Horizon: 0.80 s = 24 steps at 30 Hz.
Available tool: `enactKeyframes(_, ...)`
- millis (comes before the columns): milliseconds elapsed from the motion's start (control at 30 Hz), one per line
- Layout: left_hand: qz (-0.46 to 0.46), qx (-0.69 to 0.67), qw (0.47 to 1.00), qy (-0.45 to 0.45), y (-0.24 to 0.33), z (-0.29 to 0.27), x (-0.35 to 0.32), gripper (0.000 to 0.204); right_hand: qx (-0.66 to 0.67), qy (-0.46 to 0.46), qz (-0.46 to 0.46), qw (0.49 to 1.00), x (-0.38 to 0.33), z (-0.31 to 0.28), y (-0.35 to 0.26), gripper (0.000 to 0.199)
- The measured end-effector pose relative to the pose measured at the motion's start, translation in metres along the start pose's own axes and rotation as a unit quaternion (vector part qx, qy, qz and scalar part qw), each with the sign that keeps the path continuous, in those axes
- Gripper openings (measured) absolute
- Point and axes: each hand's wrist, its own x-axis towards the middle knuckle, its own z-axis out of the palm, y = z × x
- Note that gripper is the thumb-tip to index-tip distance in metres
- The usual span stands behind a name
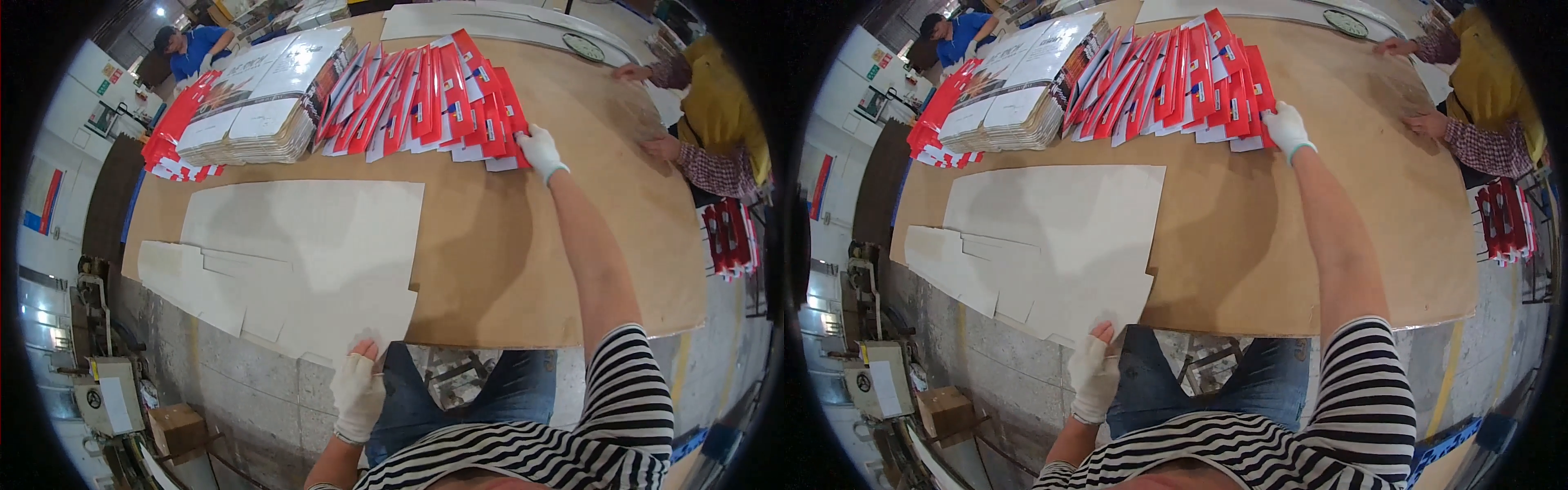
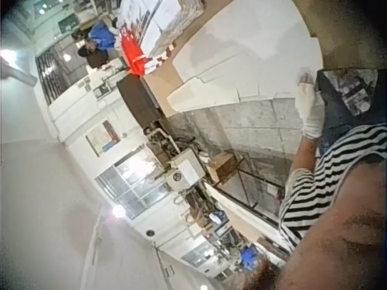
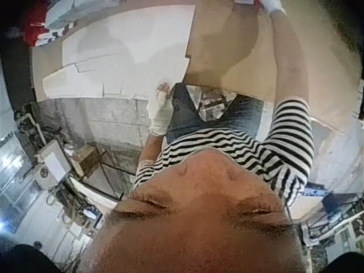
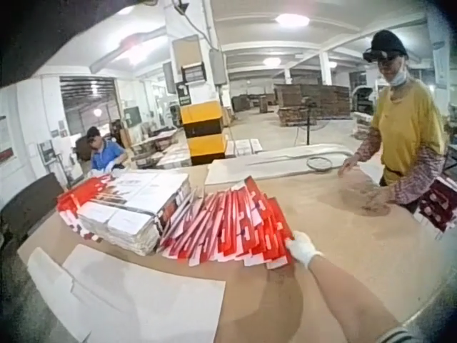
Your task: Manually folding and organizing cardboard packaging on a factory assembly table.
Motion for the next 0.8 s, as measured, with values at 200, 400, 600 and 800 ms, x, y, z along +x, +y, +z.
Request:
enactKeyframes(200, 0.139, -0.054, 0.988, 0.042, 0.052, -0.033, 0.018, 0.033, 0.0, -0.124, -0.388, 0.913, -0.187, -0.036, -0.086, 0.046)
enactKeyframes(400, 0.198, -0.107, 0.968, -0.108, 0.106, 0.0, 0.01, 0.056, -0.117, -0.2, -0.5, 0.834, -0.346, -0.064, -0.062, 0.019)
enactKeyframes(600, 0.239, 0.117, 0.958, -0.105, 0.062, 0.008, 0.044, 0.071, 0.045, -0.031, -0.171, 0.984, -0.388, -0.151, 0.036, 0.017)
enactKeyframes(800, 0.299, -0.183, 0.917, -0.188, 0.097, 0.094, 0.091, 0.037, 0.04, 0.046, -0.057, 0.997, -0.438, -0.211, 0.106, 0.02)
